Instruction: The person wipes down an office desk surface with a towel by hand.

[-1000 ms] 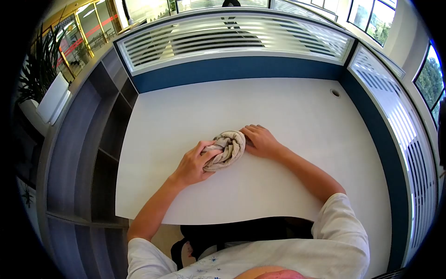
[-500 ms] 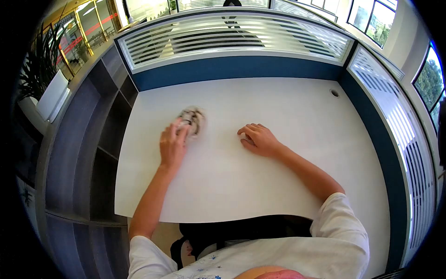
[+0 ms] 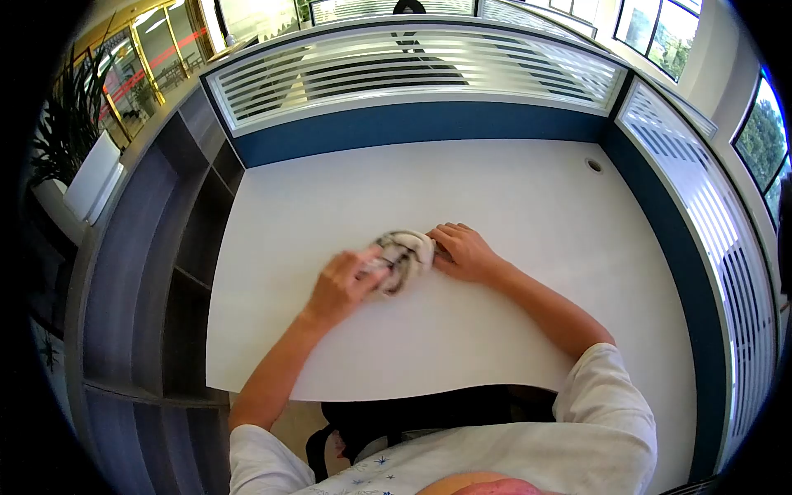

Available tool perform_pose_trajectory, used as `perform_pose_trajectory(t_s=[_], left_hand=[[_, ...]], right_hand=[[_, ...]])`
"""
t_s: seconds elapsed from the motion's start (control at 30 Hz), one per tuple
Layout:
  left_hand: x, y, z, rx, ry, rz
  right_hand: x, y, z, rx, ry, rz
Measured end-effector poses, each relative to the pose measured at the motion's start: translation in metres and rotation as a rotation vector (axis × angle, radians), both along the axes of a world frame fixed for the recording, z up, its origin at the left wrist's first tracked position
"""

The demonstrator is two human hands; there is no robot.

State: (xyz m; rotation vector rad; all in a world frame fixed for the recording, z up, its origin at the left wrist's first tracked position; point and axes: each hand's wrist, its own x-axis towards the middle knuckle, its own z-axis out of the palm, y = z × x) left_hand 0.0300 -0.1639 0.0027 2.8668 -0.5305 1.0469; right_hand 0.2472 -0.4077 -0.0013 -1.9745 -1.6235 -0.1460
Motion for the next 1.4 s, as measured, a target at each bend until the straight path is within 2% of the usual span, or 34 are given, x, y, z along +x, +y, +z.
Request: perform_pose_trajectory(t_s=[0.17, 0.27, 0.37, 0.43, 0.47, 0.53, 0.67, 0.83, 0.93, 0.97, 1.07, 1.13, 1.2, 1.3, 1.4], left_hand=[[-0.005, 0.073, 0.005, -0.131, 0.025, 0.584], [-0.009, 0.073, 0.004, -0.216, 0.034, 0.651], [-0.006, 0.029, 0.002, -0.291, 0.04, 0.46], [-0.004, 0.006, 0.002, -0.534, 0.199, 0.119], [-0.005, -0.007, 0.007, -0.508, 0.272, -0.01], [-0.002, -0.032, 0.017, -0.295, 0.189, -0.14], [-0.003, 0.002, 0.012, -0.262, 0.165, -0.022], [-0.011, 0.067, 0.015, -0.057, 0.029, 0.391], [-0.012, 0.075, 0.011, -0.256, 0.048, 0.543], [-0.01, 0.076, 0.003, -0.244, 0.064, 0.551], [-0.007, 0.037, -0.008, -0.285, 0.153, 0.35], [-0.004, 0.002, 0.001, -0.306, 0.252, 0.005], [-0.002, -0.035, 0.008, -0.306, 0.259, -0.204], [-0.003, -0.03, 0.013, -0.368, 0.262, -0.143], [0.001, -0.003, 0.007, -0.235, 0.119, -0.033]], right_hand=[[-0.005, -0.002, 0.012, -0.094, 0.06, -0.022], [-0.003, 0.0, 0.011, -0.084, 0.065, -0.015], [-0.004, 0.001, 0.012, -0.113, 0.07, -0.04], [-0.003, 0.002, 0.008, -0.057, 0.038, -0.029], [-0.002, 0.002, 0.004, -0.03, 0.023, -0.025], [0.002, 0.002, -0.001, -0.012, -0.03, -0.002], [-0.001, -0.001, 0.003, -0.046, -0.033, -0.017], [-0.006, -0.001, 0.011, -0.104, 0.052, -0.035], [-0.006, -0.001, 0.012, -0.113, 0.06, -0.041], [-0.005, 0.0, 0.012, -0.12, 0.062, -0.045], [-0.005, 0.002, 0.007, -0.107, 0.058, -0.048], [-0.001, 0.002, 0.0, -0.041, 0.01, -0.008], [0.002, 0.002, 0.0, -0.006, -0.005, 0.029], [0.004, -0.005, 0.004, -0.027, 0.008, 0.046], [-0.002, -0.001, 0.005, -0.068, 0.03, 0.0]])
